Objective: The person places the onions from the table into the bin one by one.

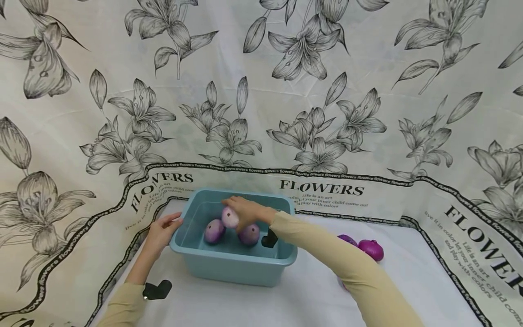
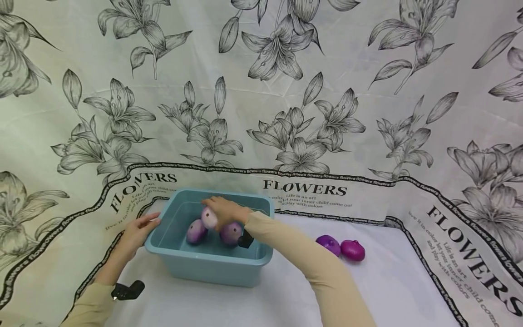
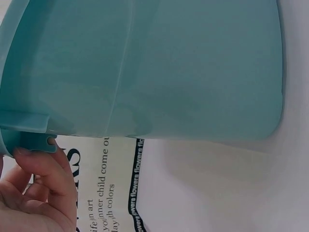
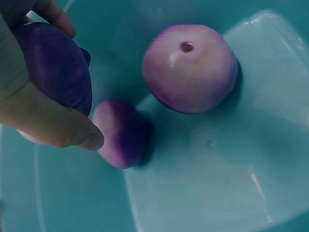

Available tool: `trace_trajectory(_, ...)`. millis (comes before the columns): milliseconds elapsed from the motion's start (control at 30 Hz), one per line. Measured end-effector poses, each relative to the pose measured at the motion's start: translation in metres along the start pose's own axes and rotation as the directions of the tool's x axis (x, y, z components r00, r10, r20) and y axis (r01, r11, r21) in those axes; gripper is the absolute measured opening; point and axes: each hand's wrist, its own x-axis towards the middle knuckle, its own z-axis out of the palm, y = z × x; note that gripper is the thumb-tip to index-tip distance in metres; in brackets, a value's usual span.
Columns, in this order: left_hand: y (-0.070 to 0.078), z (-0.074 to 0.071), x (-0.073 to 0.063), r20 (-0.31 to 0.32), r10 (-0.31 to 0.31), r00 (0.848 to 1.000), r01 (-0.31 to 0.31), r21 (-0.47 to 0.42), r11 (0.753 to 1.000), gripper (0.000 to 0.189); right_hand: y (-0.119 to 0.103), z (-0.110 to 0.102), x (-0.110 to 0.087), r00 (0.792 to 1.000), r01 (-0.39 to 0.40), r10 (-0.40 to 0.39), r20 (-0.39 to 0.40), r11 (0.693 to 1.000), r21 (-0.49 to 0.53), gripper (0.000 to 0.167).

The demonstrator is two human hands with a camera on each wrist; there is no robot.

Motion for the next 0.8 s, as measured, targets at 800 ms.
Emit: trace_trajectory(800,0.000,-0.001,0.000,0.009,-0.008,1.000,0.008,0.009,1.000,0.047,-0.006,0.060,0.012,0.963,-0.249,0.252,0.094,0.967,-0.046,0.092)
